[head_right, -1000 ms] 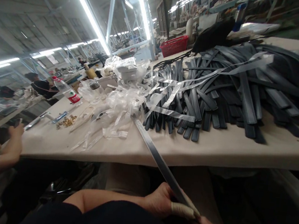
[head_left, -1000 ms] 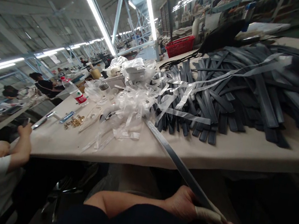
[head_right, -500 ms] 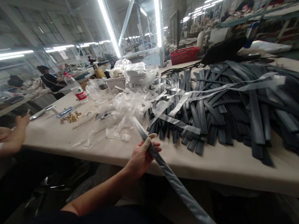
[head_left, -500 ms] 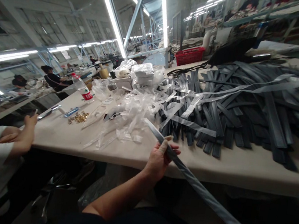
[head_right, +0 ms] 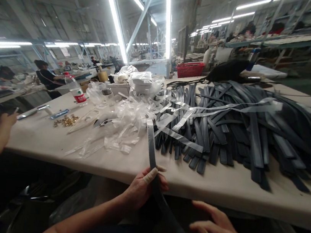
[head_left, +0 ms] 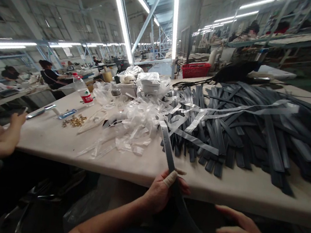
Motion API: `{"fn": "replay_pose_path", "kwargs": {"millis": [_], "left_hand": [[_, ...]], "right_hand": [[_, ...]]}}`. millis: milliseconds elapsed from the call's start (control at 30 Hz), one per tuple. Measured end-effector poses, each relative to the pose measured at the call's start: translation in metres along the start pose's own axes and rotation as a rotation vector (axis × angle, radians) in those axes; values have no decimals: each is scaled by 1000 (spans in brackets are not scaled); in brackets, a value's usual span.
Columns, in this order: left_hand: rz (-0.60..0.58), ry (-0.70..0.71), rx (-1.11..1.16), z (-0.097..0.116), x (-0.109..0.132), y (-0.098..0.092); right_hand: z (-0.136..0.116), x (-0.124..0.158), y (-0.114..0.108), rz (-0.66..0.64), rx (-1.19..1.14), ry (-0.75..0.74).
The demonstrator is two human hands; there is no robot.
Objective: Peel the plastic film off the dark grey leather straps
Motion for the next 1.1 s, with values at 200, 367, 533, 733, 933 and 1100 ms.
{"fn": "replay_pose_path", "kwargs": {"millis": [200,367,533,733,933,1100], "left_hand": [[40,-7,17,-1,7,0],[61,-16,-57,4,11,-8],[169,116,75,32,4,-22],[223,92,168,32,4,-23],[199,82,95,18,11,-20],[164,9,-77,13,13,-16]], "right_hand": [[-43,-50,80,-235,-449,51],[-53,-63,98,-190,-452,-29],[-56,-67,102,-165,-291,-233],[-59,-63,112,-159,-228,-303],[-60,-62,106,-196,-335,-202],[-60,-64,104,-207,-376,-187]]}}
Point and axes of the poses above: each hand's wrist, its own x-axis away from the middle knuckle, its own y-axis out of the palm, z = x × y, the point moved 5 cm from there along -x, towards the middle knuckle, and after that the axes turned 14 degrees about -y, right-handed, at the moved point
